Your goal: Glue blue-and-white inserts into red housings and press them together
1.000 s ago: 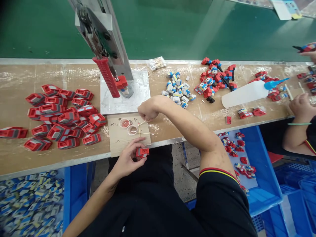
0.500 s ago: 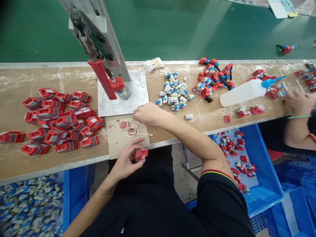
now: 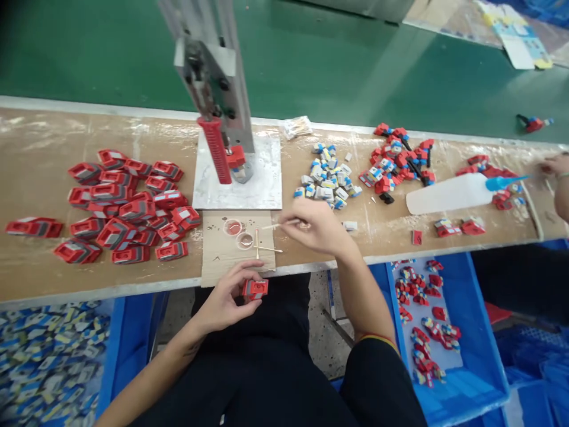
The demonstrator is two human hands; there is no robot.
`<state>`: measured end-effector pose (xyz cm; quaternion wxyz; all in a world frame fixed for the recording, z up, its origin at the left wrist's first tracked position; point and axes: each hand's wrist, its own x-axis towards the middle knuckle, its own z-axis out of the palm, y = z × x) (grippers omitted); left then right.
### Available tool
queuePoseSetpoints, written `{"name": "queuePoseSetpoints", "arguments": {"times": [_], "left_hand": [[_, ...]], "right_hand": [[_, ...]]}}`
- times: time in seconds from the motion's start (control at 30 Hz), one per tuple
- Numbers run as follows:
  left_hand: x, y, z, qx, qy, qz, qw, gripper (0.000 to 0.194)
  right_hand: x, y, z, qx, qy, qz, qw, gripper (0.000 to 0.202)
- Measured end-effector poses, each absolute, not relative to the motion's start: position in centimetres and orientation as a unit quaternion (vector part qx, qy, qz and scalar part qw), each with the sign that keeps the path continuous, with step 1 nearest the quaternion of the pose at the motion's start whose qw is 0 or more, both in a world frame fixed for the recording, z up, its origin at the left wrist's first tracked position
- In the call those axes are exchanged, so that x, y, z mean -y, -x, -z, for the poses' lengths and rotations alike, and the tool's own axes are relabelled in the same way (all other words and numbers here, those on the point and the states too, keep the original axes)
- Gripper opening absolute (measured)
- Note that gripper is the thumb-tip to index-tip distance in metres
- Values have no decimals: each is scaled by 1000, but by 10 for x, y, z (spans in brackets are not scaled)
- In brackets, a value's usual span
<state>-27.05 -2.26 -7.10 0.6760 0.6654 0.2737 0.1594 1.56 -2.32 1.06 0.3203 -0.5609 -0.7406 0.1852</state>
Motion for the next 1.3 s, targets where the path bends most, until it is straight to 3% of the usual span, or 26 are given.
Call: {"name": "queuePoseSetpoints", "arguments": {"times": [0.07, 0.13, 0.37, 0.47, 0.67, 1.07, 1.17, 1.3], "left_hand": [[21, 279, 65, -266, -670, -171, 672, 26], [18, 289, 60, -268, -675, -199, 658, 26], [-8, 311, 60, -336, -642, -289, 625, 26], [-15, 312, 65, -347, -635, -285, 628, 28], [-16, 311, 70, -343, -614, -283, 652, 30], [-17, 312, 70, -347, -637, -312, 613, 29], [-16, 312, 69, -346, -642, -319, 605, 29], [-13, 310, 66, -343, -639, -327, 606, 31]], "right_hand": [[39, -2, -1, 723, 547, -175, 383, 12], [42, 16, 6, 738, 537, -160, 377, 14], [11, 49, 7, 857, 485, -91, 151, 24], [5, 50, 10, 862, 486, -97, 104, 25], [10, 50, 28, 830, 511, -104, 195, 21], [12, 48, 19, 823, 525, -108, 189, 22], [26, 50, 5, 773, 556, -132, 276, 11], [47, 65, -2, 692, 551, -146, 443, 15]]}}
